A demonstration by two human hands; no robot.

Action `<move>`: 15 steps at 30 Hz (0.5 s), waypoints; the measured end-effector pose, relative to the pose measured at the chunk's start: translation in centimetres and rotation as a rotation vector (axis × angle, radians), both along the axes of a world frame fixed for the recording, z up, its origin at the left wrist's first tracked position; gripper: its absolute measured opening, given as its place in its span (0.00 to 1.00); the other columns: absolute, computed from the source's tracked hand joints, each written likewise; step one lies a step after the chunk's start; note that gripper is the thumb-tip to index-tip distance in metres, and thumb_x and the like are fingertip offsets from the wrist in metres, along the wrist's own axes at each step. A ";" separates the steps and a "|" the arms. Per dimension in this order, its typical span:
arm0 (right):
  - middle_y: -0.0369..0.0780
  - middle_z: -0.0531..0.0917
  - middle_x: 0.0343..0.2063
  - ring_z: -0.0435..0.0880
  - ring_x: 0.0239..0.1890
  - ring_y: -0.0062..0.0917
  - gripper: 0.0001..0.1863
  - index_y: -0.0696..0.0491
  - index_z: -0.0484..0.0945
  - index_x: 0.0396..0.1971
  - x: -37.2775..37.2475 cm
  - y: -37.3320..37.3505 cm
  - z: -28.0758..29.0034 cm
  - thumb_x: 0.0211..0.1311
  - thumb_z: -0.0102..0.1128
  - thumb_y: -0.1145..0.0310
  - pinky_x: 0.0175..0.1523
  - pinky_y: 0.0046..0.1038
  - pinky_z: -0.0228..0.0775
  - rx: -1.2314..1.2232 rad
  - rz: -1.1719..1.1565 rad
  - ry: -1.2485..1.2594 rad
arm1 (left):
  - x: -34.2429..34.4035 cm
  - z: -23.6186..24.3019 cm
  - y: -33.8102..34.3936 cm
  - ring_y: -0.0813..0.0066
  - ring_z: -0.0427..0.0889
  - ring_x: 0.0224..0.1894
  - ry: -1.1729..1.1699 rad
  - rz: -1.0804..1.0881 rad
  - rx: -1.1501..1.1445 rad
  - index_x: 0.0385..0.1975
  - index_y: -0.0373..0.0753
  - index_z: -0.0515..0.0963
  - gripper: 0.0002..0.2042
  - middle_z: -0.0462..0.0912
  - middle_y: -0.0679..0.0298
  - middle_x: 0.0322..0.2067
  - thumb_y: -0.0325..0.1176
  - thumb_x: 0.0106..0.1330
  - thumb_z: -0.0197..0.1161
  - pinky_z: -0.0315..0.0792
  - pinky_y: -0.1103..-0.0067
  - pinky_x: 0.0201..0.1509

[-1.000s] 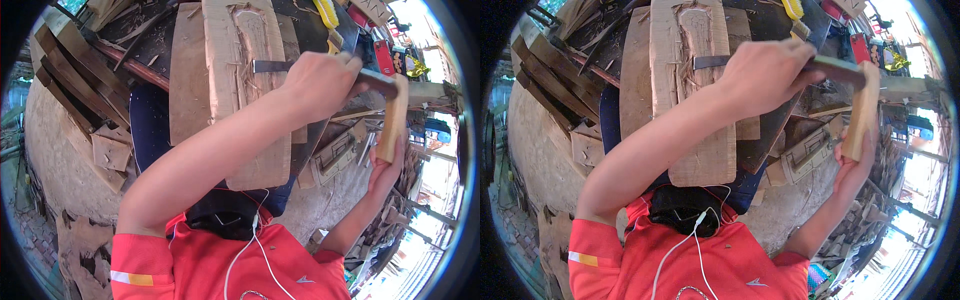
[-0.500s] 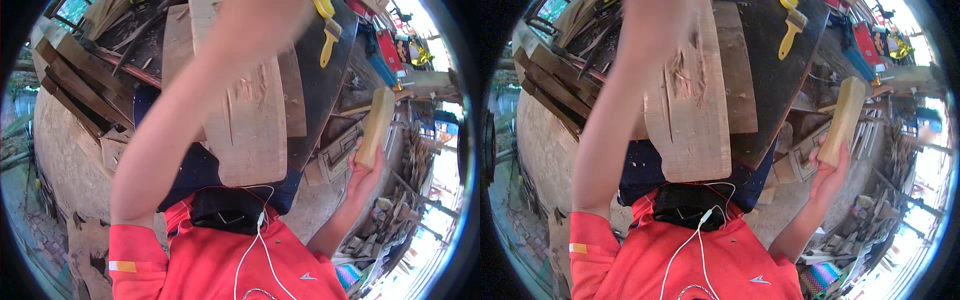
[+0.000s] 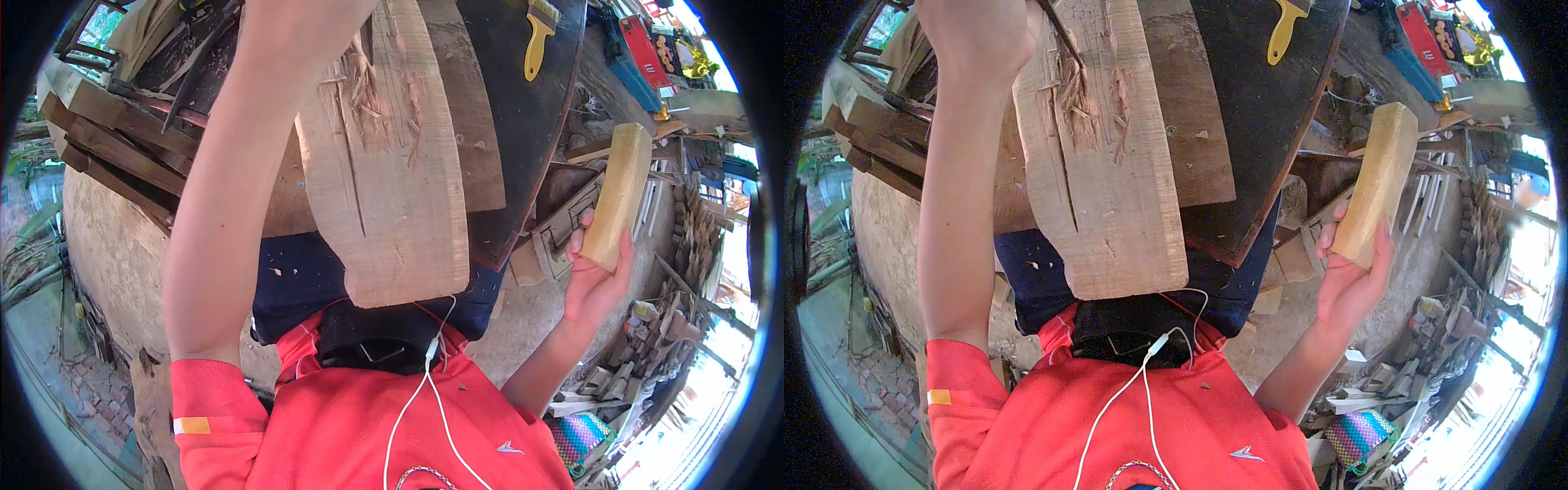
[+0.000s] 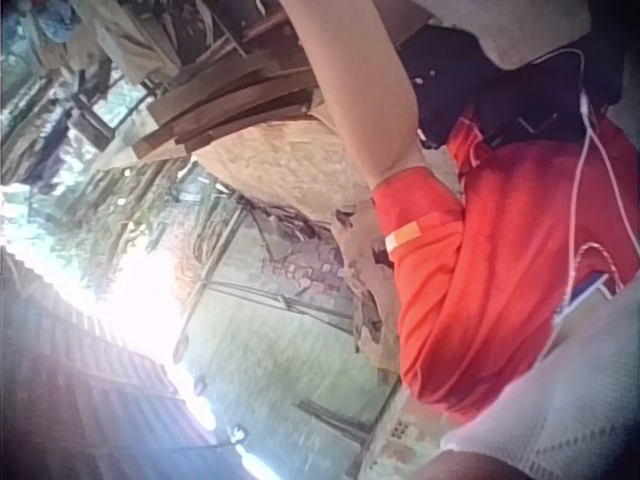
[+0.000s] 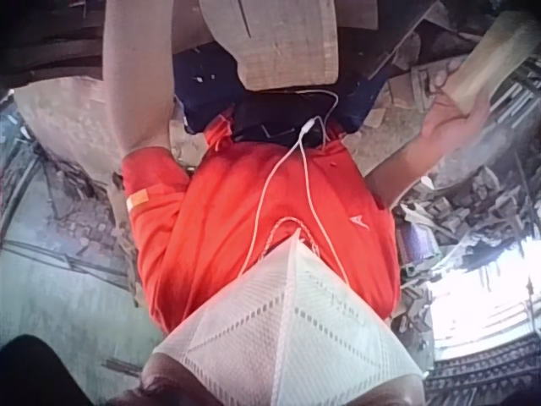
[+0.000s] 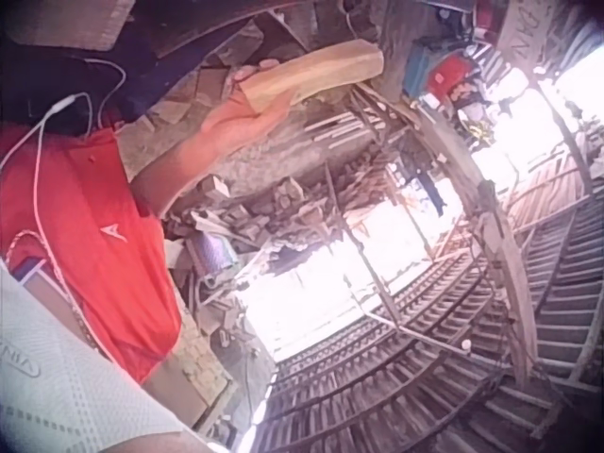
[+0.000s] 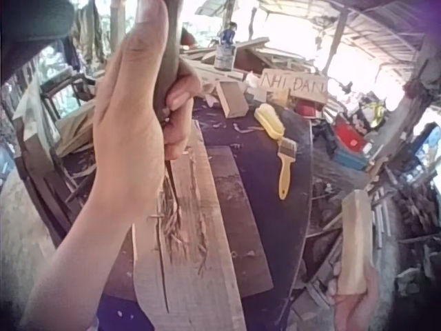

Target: Carving wood with a chisel and mallet.

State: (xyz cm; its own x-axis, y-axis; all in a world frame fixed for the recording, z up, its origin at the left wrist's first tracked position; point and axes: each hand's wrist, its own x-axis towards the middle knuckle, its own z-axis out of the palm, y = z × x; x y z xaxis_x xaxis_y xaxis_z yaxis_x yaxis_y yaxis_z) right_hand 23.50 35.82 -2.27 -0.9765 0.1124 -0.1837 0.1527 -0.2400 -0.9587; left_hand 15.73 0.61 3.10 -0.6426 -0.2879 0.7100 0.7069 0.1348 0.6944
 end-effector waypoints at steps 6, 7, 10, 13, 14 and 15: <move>0.45 0.77 0.37 0.75 0.28 0.25 0.26 0.60 0.67 0.57 0.2 -0.7 0.0 0.74 0.46 0.53 0.30 0.25 0.64 0.000 -0.001 -0.015 | -0.3 -0.1 0.9 0.91 0.55 0.14 0.025 -0.025 -0.051 0.39 0.40 0.70 0.22 0.64 0.75 0.20 0.57 0.77 0.49 0.50 0.87 0.16; 0.45 0.77 0.37 0.75 0.28 0.25 0.26 0.60 0.67 0.57 0.2 -0.9 0.1 0.74 0.46 0.53 0.30 0.25 0.64 0.000 -0.003 -0.015 | -0.3 0.0 1.0 0.91 0.55 0.14 0.030 -0.030 -0.058 0.39 0.40 0.70 0.22 0.64 0.75 0.20 0.57 0.77 0.49 0.50 0.87 0.16; 0.44 0.78 0.37 0.75 0.26 0.24 0.26 0.61 0.68 0.57 -0.2 -1.2 0.8 0.74 0.47 0.53 0.29 0.24 0.64 0.045 0.058 0.001 | -0.1 0.1 1.7 0.91 0.55 0.14 0.047 -0.052 -0.073 0.39 0.40 0.70 0.22 0.64 0.75 0.20 0.56 0.77 0.49 0.51 0.87 0.16; 0.47 0.77 0.41 0.76 0.30 0.24 0.27 0.64 0.66 0.58 -2.5 -1.4 4.4 0.74 0.47 0.55 0.33 0.24 0.67 0.303 0.255 0.225 | 0.5 0.2 2.1 0.91 0.56 0.15 0.062 -0.062 -0.092 0.39 0.40 0.71 0.21 0.64 0.75 0.20 0.56 0.77 0.50 0.51 0.88 0.16; 0.48 0.78 0.43 0.77 0.32 0.24 0.27 0.65 0.66 0.58 -2.9 -0.1 6.6 0.73 0.47 0.55 0.34 0.24 0.68 0.341 0.277 0.336 | 0.1 0.1 3.0 0.92 0.56 0.15 0.075 -0.095 -0.079 0.40 0.40 0.71 0.21 0.64 0.75 0.20 0.56 0.77 0.50 0.51 0.88 0.17; 0.51 0.79 0.46 0.78 0.34 0.25 0.28 0.65 0.66 0.60 -3.4 0.2 8.9 0.73 0.49 0.56 0.34 0.25 0.69 0.402 0.161 0.416 | 0.4 0.2 3.3 0.92 0.56 0.15 0.067 -0.096 -0.083 0.40 0.40 0.71 0.21 0.64 0.75 0.20 0.56 0.77 0.50 0.51 0.88 0.17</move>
